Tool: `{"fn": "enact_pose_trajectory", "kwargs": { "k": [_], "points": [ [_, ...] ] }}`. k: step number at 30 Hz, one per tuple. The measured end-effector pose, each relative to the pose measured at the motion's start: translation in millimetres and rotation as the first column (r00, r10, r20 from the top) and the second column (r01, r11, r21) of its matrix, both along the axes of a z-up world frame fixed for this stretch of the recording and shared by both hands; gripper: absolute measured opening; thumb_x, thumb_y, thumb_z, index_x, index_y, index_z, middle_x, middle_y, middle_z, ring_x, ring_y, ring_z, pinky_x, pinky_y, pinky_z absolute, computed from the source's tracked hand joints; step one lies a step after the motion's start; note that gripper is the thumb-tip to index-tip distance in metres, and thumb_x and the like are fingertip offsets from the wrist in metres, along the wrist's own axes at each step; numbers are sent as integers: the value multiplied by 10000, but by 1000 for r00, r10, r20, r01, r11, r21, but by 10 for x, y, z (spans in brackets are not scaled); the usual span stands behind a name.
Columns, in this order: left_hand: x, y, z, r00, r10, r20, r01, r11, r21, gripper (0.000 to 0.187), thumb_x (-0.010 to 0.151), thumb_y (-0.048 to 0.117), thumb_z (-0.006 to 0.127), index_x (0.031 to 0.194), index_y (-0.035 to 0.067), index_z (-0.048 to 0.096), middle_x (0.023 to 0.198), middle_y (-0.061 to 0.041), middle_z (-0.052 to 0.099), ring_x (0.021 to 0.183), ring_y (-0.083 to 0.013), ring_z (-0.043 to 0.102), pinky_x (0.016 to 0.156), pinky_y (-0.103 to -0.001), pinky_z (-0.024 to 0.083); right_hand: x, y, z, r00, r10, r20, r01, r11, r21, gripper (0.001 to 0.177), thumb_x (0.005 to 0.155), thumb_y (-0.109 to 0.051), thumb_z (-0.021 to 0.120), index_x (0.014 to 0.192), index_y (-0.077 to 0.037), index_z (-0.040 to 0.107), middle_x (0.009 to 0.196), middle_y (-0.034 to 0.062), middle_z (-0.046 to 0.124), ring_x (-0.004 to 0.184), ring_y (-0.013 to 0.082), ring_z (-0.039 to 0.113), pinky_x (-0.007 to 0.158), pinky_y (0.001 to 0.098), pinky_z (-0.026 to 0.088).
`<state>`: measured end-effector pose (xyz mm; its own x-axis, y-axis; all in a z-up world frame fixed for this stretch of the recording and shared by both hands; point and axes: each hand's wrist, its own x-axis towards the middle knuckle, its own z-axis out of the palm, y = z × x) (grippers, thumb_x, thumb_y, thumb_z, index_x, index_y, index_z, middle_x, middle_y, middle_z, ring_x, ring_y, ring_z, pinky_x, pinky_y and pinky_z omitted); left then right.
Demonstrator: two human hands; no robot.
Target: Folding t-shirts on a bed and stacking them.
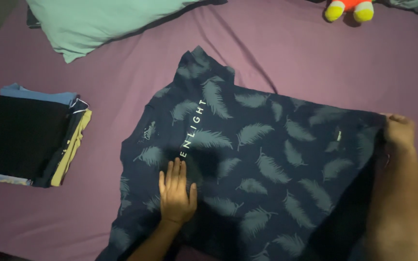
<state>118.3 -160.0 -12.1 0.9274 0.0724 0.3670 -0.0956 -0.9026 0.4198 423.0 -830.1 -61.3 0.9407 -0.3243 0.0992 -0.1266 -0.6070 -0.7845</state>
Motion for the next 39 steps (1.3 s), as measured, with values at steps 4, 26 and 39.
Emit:
{"fn": "enact_pose_trajectory", "kwargs": {
  "k": [4,26,39],
  "points": [
    [-4,14,-12,1000,4,-9,-4,999,-33,701,925,289,551,1519,-46,385,1596,-243,380,1505,-397,314,1209,-599,181,57,-159,-178,988,-147,52,127,951,281,217,1072,-64,552,1139,-6,750,1005,80,740,836,158,676,735,288,538],
    [-20,-13,116,999,-4,51,5,1000,-14,720,902,259,595,1494,-91,382,1588,-281,356,1494,-417,320,1198,-590,221,-2141,3079,1146,892,132,432,210,726,-655,487,932,12,654,1408,-88,629,1375,169,584,1239,345,535,1018,490,413],
    [-33,-3,115,997,-7,78,7,1000,5,720,908,284,578,1481,-108,388,1585,-287,356,1487,-419,337,1206,-583,216,-1589,1785,826,939,228,256,22,704,-710,759,774,-415,834,1400,-58,596,1331,252,558,1250,438,454,1038,579,264]
  ]
}}
